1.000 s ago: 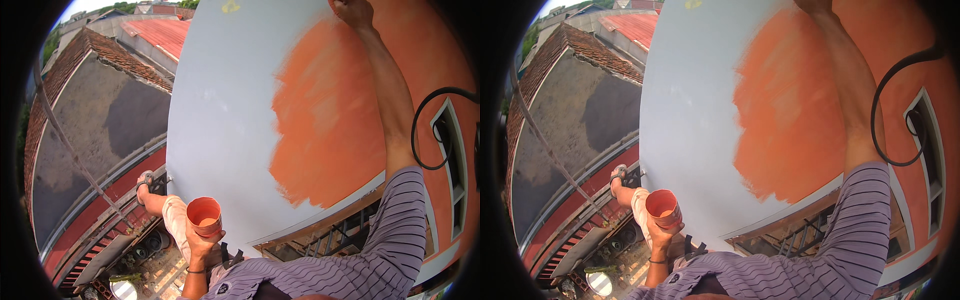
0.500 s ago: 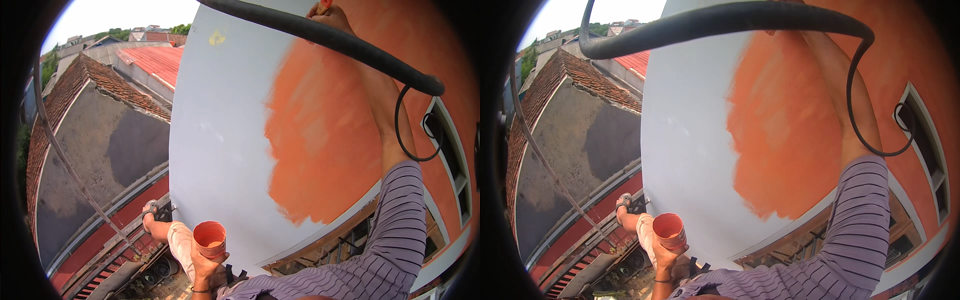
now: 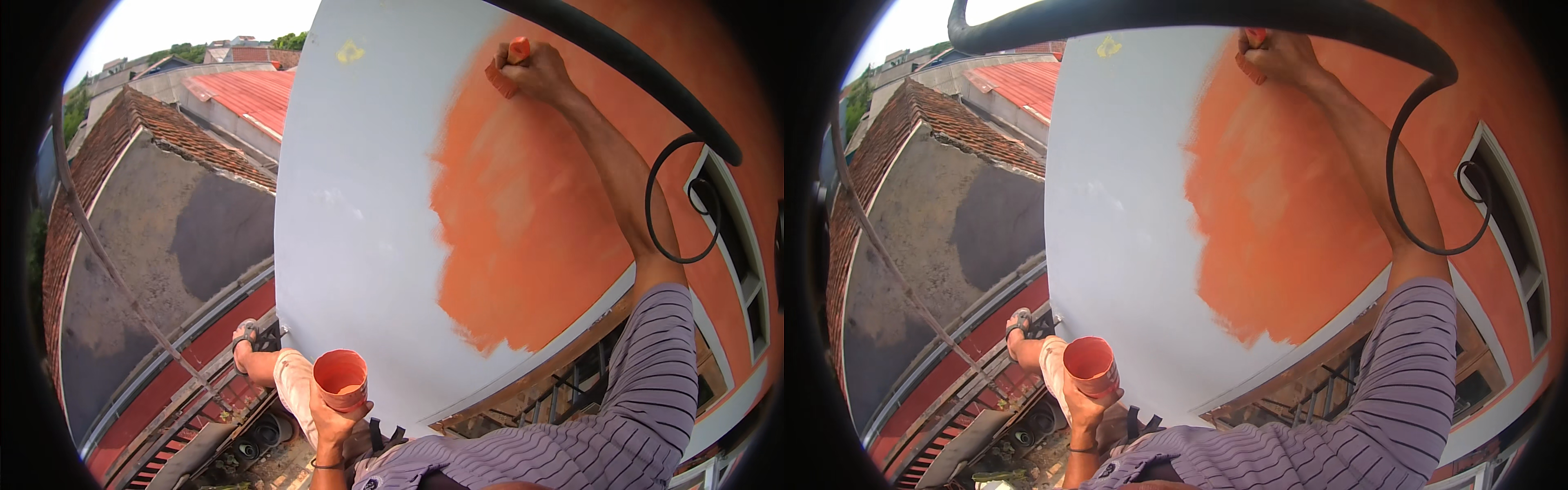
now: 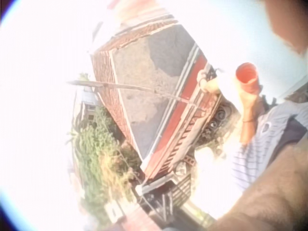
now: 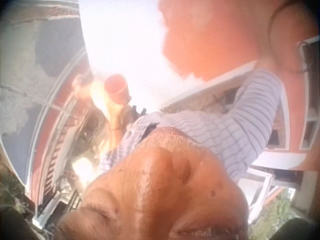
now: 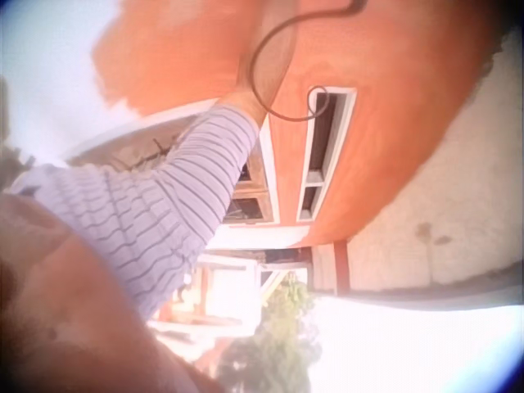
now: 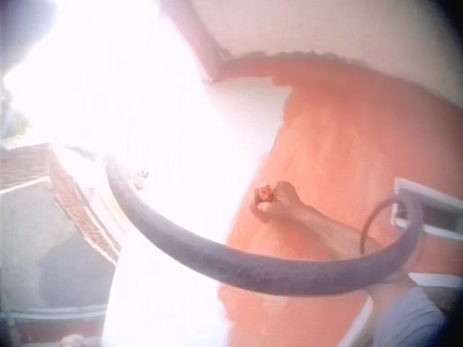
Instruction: The person paints a white wall with orange paint using a brush and a small container. They repeatedly dip the brush into the container and apply paint in broad strokes across the wall surface.
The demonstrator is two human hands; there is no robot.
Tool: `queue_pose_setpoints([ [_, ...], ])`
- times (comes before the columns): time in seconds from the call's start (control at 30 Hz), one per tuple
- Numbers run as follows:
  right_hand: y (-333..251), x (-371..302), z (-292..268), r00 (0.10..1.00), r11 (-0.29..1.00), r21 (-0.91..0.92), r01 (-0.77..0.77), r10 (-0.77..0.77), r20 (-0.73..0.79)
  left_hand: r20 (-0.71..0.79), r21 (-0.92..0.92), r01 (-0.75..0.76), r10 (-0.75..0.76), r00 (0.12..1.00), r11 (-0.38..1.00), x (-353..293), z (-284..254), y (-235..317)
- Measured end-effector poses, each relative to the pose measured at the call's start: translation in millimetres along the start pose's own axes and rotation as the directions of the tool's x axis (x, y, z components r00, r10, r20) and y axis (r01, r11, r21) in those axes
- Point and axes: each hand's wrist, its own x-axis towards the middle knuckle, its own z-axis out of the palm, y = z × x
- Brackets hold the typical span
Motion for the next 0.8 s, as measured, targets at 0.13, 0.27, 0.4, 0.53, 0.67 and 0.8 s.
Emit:
queue_pose_setpoints([
  [0.13, 53.7, 53.5, -101.7, 0.98, 0.829, -0.557, -0.049, -0.067, -0.187, 0.006, 0.035, 0.012, -0.013, 1.0, 0.999, -3.5, -5.8, -0.4],
  [0.27, 41.7, -6.5, 14.6, 0.924, 0.552, -0.812, 0.191, -0.38, -0.041, -0.013, -0.007, 0.044, -0.044, 0.999, 0.999, -3.5, 1.6, -7.4],
  [0.4, -64.3, -151.7, 220.7, 0.878, 0.745, -0.468, 0.475, -0.367, 0.308, 0.031, -0.028, 0.053, -0.053, 0.998, 0.998, -5.0, 7.7, -5.5],
  [0.53, -131.2, -195.5, 268.9, 0.803, 0.98, -0.087, 0.177, -0.093, 0.588, 0.034, -0.007, 0.007, -0.006, 0.999, 1.0, -12.6, 5.7, 5.2],
  [0.67, -79.4, -112.4, 185.6, 0.867, 0.921, 0.125, -0.37, 0.294, 0.402, 0.017, 0.016, 0.071, -0.071, 0.997, 0.997, -21.3, -0.1, 11.4],
  [0.8, -25.5, -36.4, 133.3, 0.993, 0.948, -0.317, -0.019, 0.056, 0.108, -0.019, 0.035, 0.02, -0.019, 1.0, 0.999, -23.2, -2.0, 8.9],
])
